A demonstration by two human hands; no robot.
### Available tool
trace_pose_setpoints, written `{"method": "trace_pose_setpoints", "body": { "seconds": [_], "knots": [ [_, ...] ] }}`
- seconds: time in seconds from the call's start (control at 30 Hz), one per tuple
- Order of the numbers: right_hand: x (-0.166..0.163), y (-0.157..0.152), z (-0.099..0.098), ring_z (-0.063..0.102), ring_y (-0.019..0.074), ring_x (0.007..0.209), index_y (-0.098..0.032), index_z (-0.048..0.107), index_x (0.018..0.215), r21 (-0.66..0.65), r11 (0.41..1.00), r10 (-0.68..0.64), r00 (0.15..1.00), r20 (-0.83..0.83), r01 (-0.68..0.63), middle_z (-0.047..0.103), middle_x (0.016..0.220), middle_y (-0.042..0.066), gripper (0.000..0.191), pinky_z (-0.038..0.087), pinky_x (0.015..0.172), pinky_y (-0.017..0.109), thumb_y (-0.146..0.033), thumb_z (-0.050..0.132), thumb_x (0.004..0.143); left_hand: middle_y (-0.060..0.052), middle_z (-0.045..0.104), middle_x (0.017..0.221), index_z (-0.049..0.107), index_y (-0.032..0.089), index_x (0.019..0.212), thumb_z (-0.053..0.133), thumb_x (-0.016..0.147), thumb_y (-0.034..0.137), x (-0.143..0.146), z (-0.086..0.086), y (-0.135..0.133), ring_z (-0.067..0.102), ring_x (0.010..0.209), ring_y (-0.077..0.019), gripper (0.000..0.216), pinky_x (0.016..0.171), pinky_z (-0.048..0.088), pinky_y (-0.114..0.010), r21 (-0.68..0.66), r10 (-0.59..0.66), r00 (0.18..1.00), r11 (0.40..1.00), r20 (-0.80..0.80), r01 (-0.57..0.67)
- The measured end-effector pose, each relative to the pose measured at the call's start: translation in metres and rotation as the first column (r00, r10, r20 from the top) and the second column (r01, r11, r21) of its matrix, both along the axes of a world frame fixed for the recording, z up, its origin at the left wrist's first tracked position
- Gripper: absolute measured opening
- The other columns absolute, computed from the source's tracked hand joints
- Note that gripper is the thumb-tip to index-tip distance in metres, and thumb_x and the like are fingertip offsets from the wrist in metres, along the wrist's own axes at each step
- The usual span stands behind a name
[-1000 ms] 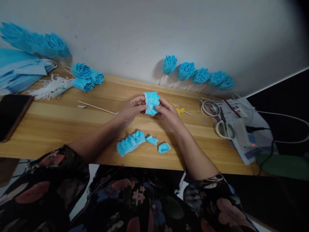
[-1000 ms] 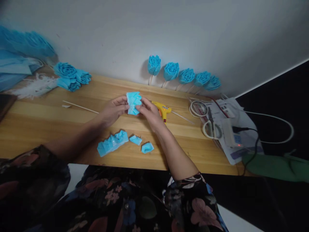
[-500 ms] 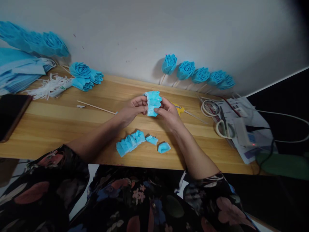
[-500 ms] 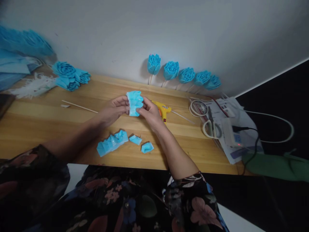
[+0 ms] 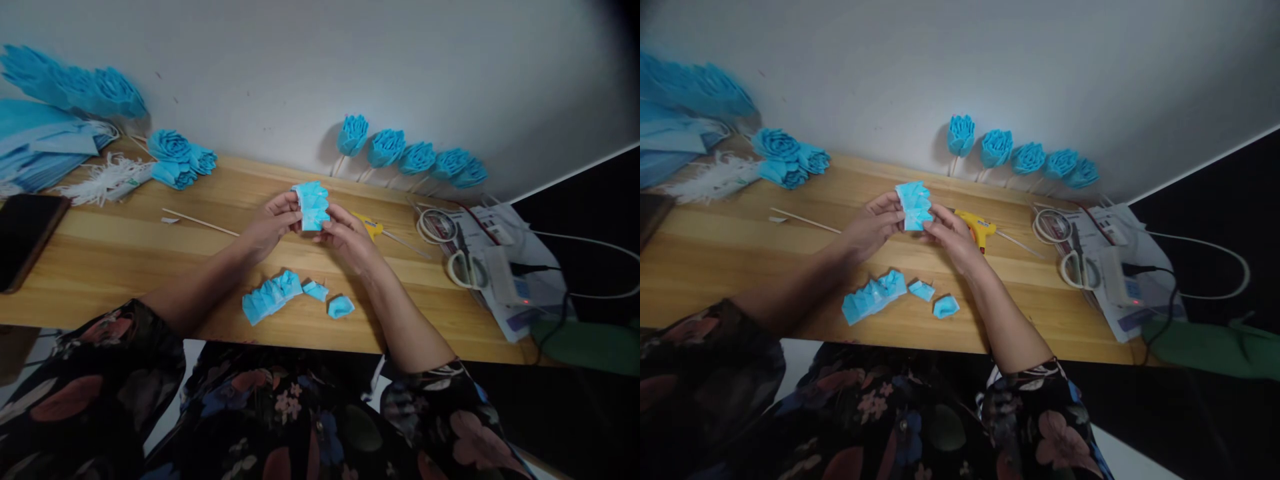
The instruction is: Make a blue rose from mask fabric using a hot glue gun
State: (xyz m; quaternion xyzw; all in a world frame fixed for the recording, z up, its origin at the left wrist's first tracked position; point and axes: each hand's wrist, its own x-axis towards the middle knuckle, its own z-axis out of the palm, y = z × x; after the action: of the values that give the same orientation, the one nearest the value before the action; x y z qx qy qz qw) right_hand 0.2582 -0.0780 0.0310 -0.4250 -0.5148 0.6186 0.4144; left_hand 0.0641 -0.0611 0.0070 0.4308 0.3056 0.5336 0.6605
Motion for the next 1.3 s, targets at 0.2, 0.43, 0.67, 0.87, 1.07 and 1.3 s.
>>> {"method": "trace_pose_setpoints", "body": {
  "seconds": [0.2, 0.43, 0.67, 0.87, 1.07, 1.3],
  "knots": [
    [-0.001, 0.002, -0.006, 0.069, 0.0231, 0.102, -0.028, 0.073, 0.115, 0.055, 0.998, -0.019, 1.000, -0.006, 0.020, 0.076, 0.109, 0.003, 0.043, 0.060, 0.084, 0.038, -0.041, 0.080, 0.074, -0.002, 0.072, 0.086, 0.075, 0.021, 0.102, 0.084, 0.081, 0.034, 0.001, 0.003, -0.002, 0.064, 0.075, -0.0148, 0.027, 0.071, 0.051, -0.028, -0.022, -0.038, 0.999, 0.999, -0.002, 0.038],
    [-0.001, 0.003, -0.005, 0.069, 0.0226, 0.100, -0.028, 0.073, 0.114, 0.081, 0.996, -0.039, 0.999, 0.011, 0.038, 0.077, 0.110, 0.003, 0.041, 0.061, 0.082, 0.038, -0.041, 0.080, 0.075, -0.002, 0.073, 0.091, 0.074, 0.022, 0.111, 0.088, 0.074, 0.029, 0.002, 0.005, -0.005, 0.063, 0.077, -0.0141, 0.040, 0.071, 0.049, -0.027, 0.008, -0.116, 0.993, 0.993, -0.024, 0.116],
    [-0.001, 0.001, -0.006, 0.069, 0.0224, 0.098, -0.029, 0.075, 0.113, 0.078, 0.997, -0.021, 1.000, 0.001, 0.021, 0.075, 0.106, 0.003, 0.035, 0.060, 0.084, 0.039, -0.038, 0.078, 0.079, -0.002, 0.074, 0.091, 0.074, 0.021, 0.112, 0.085, 0.074, 0.021, 0.002, 0.001, -0.003, 0.064, 0.078, -0.0140, 0.040, 0.071, 0.049, -0.027, 0.045, -0.099, 0.993, 0.994, -0.056, 0.102],
    [0.011, 0.009, 0.000, 0.069, 0.0211, 0.092, -0.031, 0.074, 0.124, 0.151, 0.985, -0.089, 0.995, 0.048, 0.081, 0.074, 0.101, 0.002, 0.046, 0.061, 0.083, 0.039, -0.048, 0.079, 0.081, -0.003, 0.076, 0.101, 0.074, 0.022, 0.112, 0.084, 0.072, 0.019, -0.001, 0.005, -0.001, 0.064, 0.079, -0.0123, 0.042, 0.068, 0.050, -0.024, -0.002, -0.047, 0.999, 0.999, 0.009, 0.047],
    [0.057, 0.015, 0.028, 0.071, 0.0236, 0.092, -0.022, 0.074, 0.123, 0.462, 0.839, -0.444, 0.853, 0.276, 0.287, 0.076, 0.100, 0.007, 0.040, 0.058, 0.084, 0.041, -0.044, 0.065, 0.091, 0.001, 0.072, 0.090, 0.073, 0.025, 0.111, 0.084, 0.073, 0.017, -0.006, 0.010, 0.003, 0.060, 0.067, -0.0081, 0.040, 0.065, 0.052, -0.022, -0.001, 0.022, 0.998, 1.000, 0.056, -0.022],
    [0.097, -0.026, 0.034, 0.072, 0.0333, 0.092, -0.019, 0.079, 0.097, 0.348, 0.937, -0.346, 0.254, 0.903, 0.038, 0.080, 0.096, 0.014, 0.033, 0.053, 0.084, 0.046, -0.040, 0.053, 0.100, 0.001, 0.071, 0.089, 0.073, 0.024, 0.107, 0.083, 0.073, 0.015, -0.003, 0.013, 0.005, 0.057, 0.063, -0.0076, 0.037, 0.061, 0.051, -0.020, 0.011, 0.065, 0.995, 0.998, 0.076, -0.066]
  ]
}}
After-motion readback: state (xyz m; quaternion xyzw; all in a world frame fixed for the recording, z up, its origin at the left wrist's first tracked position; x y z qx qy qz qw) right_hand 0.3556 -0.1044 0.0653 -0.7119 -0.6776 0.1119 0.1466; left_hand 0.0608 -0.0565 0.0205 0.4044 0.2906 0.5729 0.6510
